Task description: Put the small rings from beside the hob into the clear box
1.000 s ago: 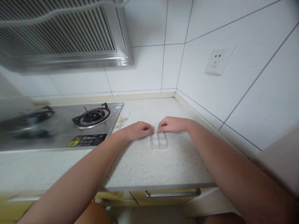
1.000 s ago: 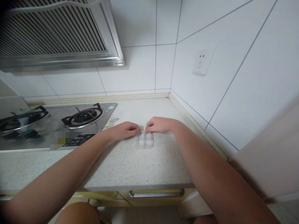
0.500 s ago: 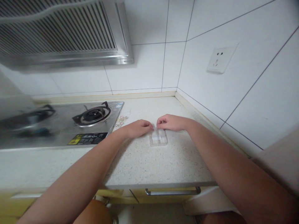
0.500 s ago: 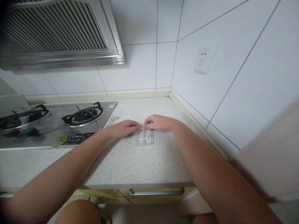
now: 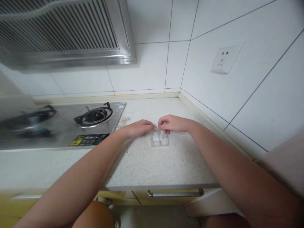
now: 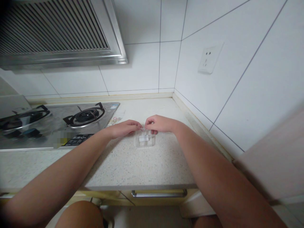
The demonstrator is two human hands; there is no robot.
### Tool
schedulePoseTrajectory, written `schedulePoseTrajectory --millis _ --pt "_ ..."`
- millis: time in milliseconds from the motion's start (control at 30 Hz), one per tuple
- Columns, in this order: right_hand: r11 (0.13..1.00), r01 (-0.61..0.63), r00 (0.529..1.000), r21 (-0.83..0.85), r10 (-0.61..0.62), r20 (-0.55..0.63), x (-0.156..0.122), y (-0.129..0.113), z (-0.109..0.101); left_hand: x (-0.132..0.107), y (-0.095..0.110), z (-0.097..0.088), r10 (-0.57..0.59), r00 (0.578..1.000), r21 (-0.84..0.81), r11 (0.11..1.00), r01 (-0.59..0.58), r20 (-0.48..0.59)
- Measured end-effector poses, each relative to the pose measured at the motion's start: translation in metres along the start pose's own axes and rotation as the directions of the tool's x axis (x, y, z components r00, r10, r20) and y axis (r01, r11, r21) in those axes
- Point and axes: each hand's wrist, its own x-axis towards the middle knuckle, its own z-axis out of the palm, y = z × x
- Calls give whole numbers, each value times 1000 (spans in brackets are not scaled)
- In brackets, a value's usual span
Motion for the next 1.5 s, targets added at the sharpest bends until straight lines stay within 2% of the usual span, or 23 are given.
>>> schedulePoseTrajectory --millis 133,433,600,833,1000,1200,1500 --pt "999 4 1000 36 -3 -18 -1 -2 1 1 -3 -1 -17 1000 -37 999 16 -16" --pt "996 -10 1000 93 11 -8 3 3 4 2 -2 -1 -24 999 3 1000 25 -43" --pt "999 -28 1000 23 28 5 3 4 3 1 -3 0 -18 999 15 1000 18 -34" --pt "991 61 997 -118 -65 -35 3 4 2 1 -2 1 24 999 67 998 -22 -34" --pt "990 64 997 -129 -68 -25 5 7 2 2 -2 1 31 999 103 994 -27 -38" --pt "986 62 994 -153 -75 -81 7 11 3 3 -3 0 51 995 172 984 -37 -80" --pt "995 -54 987 -88 40 -154 7 13 6 11 -18 -3 106 983 258 964 -65 -150"
